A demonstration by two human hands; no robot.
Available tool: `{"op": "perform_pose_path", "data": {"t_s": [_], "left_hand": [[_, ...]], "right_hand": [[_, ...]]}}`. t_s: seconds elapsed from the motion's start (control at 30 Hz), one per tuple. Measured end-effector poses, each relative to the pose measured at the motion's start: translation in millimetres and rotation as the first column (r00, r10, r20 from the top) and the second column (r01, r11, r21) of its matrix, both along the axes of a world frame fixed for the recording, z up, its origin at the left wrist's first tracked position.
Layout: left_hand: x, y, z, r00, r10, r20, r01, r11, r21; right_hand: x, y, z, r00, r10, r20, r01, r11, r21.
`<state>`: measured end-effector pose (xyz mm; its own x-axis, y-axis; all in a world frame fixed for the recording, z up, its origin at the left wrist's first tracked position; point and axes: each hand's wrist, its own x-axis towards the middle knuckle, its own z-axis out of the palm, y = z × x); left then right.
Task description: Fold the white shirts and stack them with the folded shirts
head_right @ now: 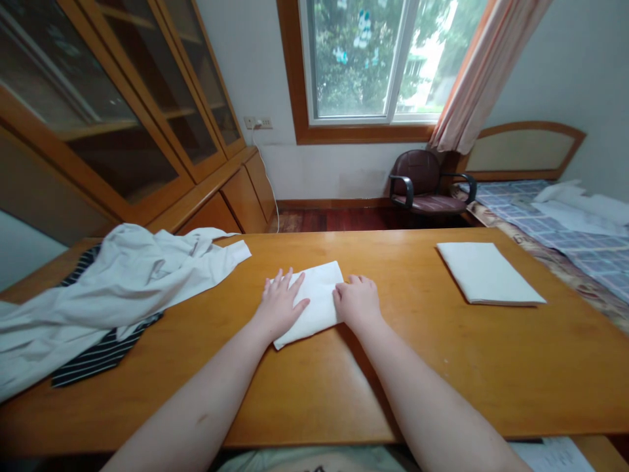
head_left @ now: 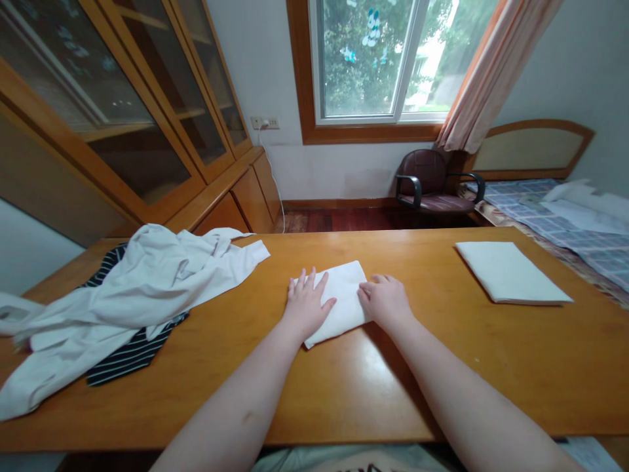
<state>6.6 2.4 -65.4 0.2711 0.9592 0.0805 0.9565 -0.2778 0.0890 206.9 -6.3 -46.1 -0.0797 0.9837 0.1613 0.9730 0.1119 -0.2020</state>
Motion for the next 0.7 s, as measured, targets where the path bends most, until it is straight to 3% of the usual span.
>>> {"op": "perform_pose_path", "data": {"t_s": [0.07,0.17,0.33,0.5,0.7], "left_hand": [[1,1,-4.4,1.0,-0.001,-0.016,0.001,1.0,-0.018],[4,0,-6.2,0.999,-0.028,-0.022,0.026,0.998,-0.05],[13,-3,-8.4,0.995,-0.092,0.03,0.095,0.991,-0.09],[12,-1,-4.8,0.994,-0.074,0.08,0.085,0.987,-0.137],[-1,9,1.8,0.981,-0.071,0.181,0.103,0.98,-0.173]], "right_hand": [[-7,-4,-2.7,0.998,0.06,0.034,-0.065,0.987,0.146],[-14,-4,-8.4,0.979,0.202,0.008,-0.2,0.96,0.197],[-14,4,-12.2,0.956,0.286,-0.057,-0.286,0.958,0.019],[-10,11,-14.3,0.962,0.266,-0.063,-0.274,0.937,-0.216],[-10,12,-15.7,0.983,0.183,-0.002,-0.178,0.953,-0.244]]}}
